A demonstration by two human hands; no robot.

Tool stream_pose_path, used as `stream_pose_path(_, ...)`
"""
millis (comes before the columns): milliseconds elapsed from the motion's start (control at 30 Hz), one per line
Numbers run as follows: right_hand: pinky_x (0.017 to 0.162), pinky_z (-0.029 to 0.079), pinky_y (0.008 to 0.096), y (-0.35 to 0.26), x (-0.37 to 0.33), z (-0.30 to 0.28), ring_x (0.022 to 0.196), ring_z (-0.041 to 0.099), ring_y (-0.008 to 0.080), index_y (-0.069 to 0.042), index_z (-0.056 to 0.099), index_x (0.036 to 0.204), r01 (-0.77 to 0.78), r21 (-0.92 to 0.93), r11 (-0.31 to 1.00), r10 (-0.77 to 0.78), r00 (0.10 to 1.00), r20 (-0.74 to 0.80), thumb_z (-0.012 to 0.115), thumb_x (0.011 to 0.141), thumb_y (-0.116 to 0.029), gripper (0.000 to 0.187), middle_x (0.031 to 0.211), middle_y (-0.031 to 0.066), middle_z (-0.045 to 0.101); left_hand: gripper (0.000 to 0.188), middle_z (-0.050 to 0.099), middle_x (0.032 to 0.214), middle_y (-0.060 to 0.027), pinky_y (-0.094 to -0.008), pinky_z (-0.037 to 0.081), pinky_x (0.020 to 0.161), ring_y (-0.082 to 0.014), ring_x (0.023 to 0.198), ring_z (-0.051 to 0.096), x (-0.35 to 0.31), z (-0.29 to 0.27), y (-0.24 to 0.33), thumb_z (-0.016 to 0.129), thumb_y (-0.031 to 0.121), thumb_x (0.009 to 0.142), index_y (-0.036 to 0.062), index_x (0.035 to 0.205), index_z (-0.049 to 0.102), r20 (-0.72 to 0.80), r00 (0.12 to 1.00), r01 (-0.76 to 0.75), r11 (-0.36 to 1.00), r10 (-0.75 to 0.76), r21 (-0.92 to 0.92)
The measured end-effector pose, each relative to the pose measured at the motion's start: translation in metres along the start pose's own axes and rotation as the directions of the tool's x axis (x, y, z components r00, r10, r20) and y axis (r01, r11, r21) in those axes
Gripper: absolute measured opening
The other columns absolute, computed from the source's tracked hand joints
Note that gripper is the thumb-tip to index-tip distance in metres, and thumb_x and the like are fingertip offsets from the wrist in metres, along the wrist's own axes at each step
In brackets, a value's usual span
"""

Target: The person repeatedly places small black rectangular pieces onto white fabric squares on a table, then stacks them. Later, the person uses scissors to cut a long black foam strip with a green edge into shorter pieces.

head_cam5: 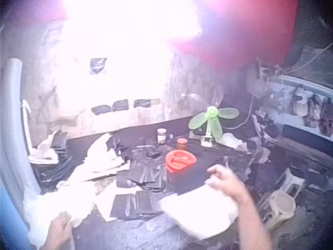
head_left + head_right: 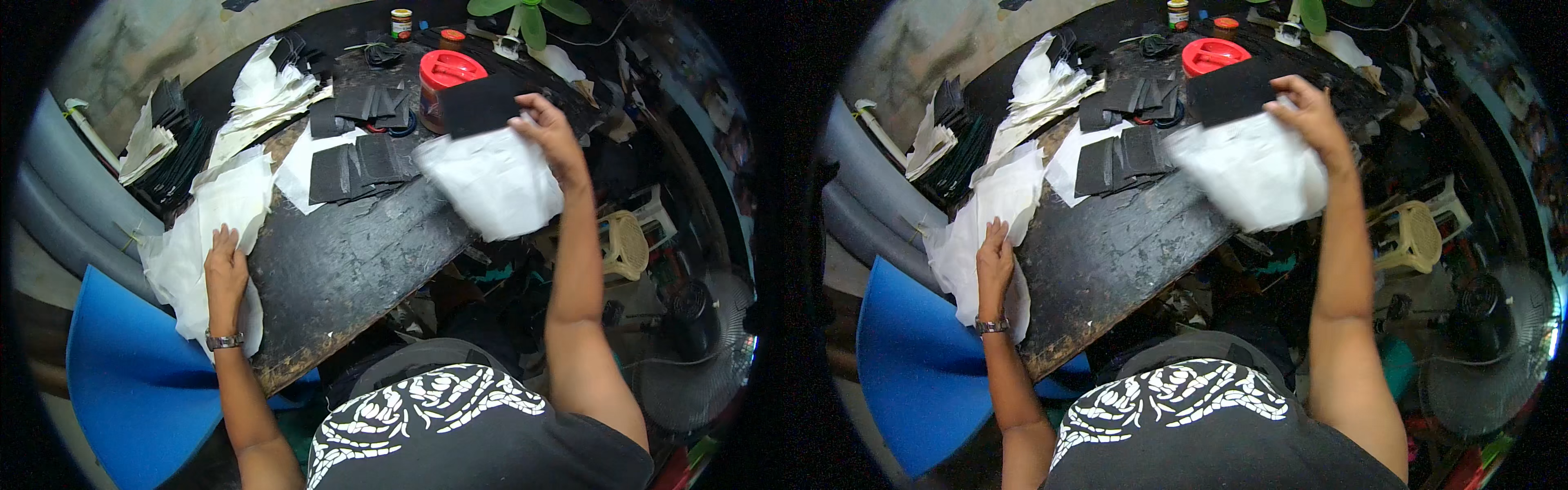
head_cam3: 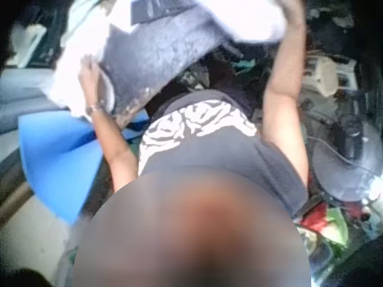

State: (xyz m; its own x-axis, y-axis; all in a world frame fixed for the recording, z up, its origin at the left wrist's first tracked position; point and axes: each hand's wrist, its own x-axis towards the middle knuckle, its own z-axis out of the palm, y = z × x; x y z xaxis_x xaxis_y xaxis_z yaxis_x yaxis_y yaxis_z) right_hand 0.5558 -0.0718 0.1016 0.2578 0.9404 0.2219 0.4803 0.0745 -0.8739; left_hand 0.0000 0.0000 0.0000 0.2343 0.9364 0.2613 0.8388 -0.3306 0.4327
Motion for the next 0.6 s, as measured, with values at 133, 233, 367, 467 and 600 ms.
stream_pose_path(133, 0.097, 0.040, 0.0379, 0.026, 0.034, -0.032, 0.114, 0.054, 0.0197, -0.008, 0.054, 0.129, -0.176, -0.542, 0.822, 0.212, 0.977, 0.005, 0.075, 0.080, -0.019, 0.055, 0.116, 0.0092, 0.059, 0.043, 0.052, 0.136, -0.0248, -0.0481, 0.031, 0.112, -0.0374, 0.131, 0.046, -0.020, -0.011, 0.065, 0.054, 0.008, 0.086, -0.0048, 0.127, 0.057, -0.018, 0.978, -0.206, 0.976, 0.207, 0.066)
stream_pose_path(233, 0.097, 0.038, 0.0464, 0.035, 0.022, 0.005, 0.124, 0.047, 0.0284, -0.017, 0.059, 0.126, 0.000, -0.936, 0.352, -0.271, 0.957, -0.102, 0.073, 0.080, -0.024, 0.049, 0.127, 0.0076, 0.055, 0.037, 0.058, 0.124, -0.0293, -0.0454, 0.042, 0.102, -0.0416, 0.112, 0.058, -0.048, 0.009, 0.124, 0.057, 0.001, 0.082, -0.0099, 0.117, 0.058, -0.073, 0.930, -0.360, 0.933, 0.361, 0.027)
stream_pose_path(367, 0.094, 0.042, 0.0413, 0.027, -0.006, 0.098, 0.111, 0.053, 0.0306, -0.011, 0.064, 0.112, 0.534, -0.580, 0.615, -0.539, 0.822, 0.184, 0.070, 0.077, -0.011, 0.036, 0.116, 0.0103, 0.058, 0.038, 0.060, 0.114, -0.0339, -0.0448, 0.052, 0.087, -0.0412, 0.099, 0.064, -0.078, 0.041, 0.183, 0.062, 0.004, 0.080, -0.0122, 0.114, 0.056, 0.066, 0.912, -0.398, 0.912, 0.405, -0.094)
stream_pose_path(467, 0.106, 0.039, 0.0400, 0.022, -0.024, 0.172, 0.120, 0.049, 0.0360, -0.005, 0.054, 0.129, 0.538, -0.346, 0.769, -0.466, 0.842, 0.273, 0.067, 0.080, -0.004, 0.050, 0.127, 0.0165, 0.053, 0.039, 0.061, 0.117, -0.0292, -0.0432, 0.050, 0.088, -0.0385, 0.105, 0.063, -0.091, 0.047, 0.199, 0.063, 0.011, 0.084, -0.0089, 0.117, 0.056, 0.065, 0.899, -0.427, 0.899, 0.433, -0.092)
stream_pose_path(600, 0.099, 0.045, 0.0427, 0.025, -0.008, 0.215, 0.111, 0.054, 0.0378, -0.001, 0.059, 0.119, 0.573, -0.471, 0.671, -0.553, 0.810, 0.197, 0.064, 0.080, -0.005, 0.040, 0.122, 0.0208, 0.057, 0.039, 0.056, 0.128, -0.0242, -0.0427, 0.043, 0.097, -0.0355, 0.120, 0.055, -0.092, 0.040, 0.181, 0.061, 0.016, 0.088, -0.0046, 0.121, 0.056, 0.126, 0.898, -0.412, 0.906, 0.422, -0.101)
